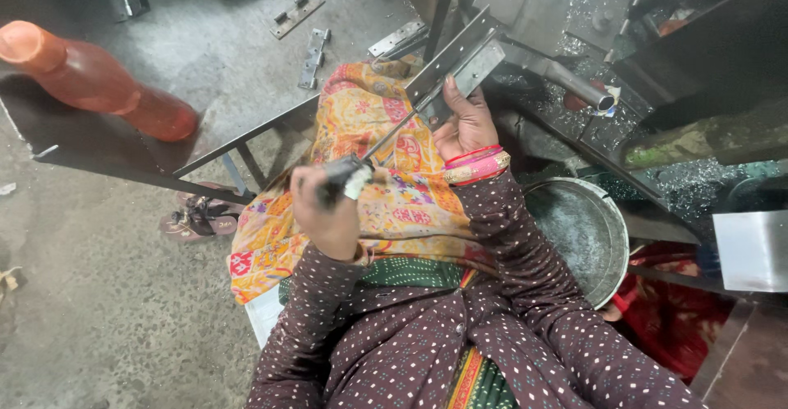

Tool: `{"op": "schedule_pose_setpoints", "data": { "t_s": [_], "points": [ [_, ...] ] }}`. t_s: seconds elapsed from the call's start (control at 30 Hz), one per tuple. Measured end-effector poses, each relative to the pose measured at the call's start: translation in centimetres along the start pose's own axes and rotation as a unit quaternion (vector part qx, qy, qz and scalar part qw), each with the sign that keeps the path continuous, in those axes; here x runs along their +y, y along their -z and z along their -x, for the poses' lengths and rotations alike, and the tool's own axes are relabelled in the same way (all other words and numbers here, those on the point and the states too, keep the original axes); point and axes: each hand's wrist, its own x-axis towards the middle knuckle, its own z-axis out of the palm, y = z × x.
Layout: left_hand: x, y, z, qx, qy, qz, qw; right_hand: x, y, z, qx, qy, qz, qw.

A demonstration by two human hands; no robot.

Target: The person places a metal hinge plate under a drill press, lowers the drill to create holes, and then assembles two hinge sections by inserting a metal pin by hand and using a tool to secure it.

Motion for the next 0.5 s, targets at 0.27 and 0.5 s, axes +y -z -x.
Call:
{"op": "schedule_pose_setpoints", "data": {
  "t_s": [0.27, 0.5],
  "points": [
    [0.6, -0.3, -0.9, -0.053, -0.136, -0.061, 0.987, -0.1, -2.2, 1.5, -0.009, -0.015, 0.028, 0.999],
    [1.7, -0.3, -2.6, -0.155, 0.007, -0.128, 0.980, -0.8, -5.4, 3.2, -0.051, 0.050, 0.077, 0.994]
  ]
}}
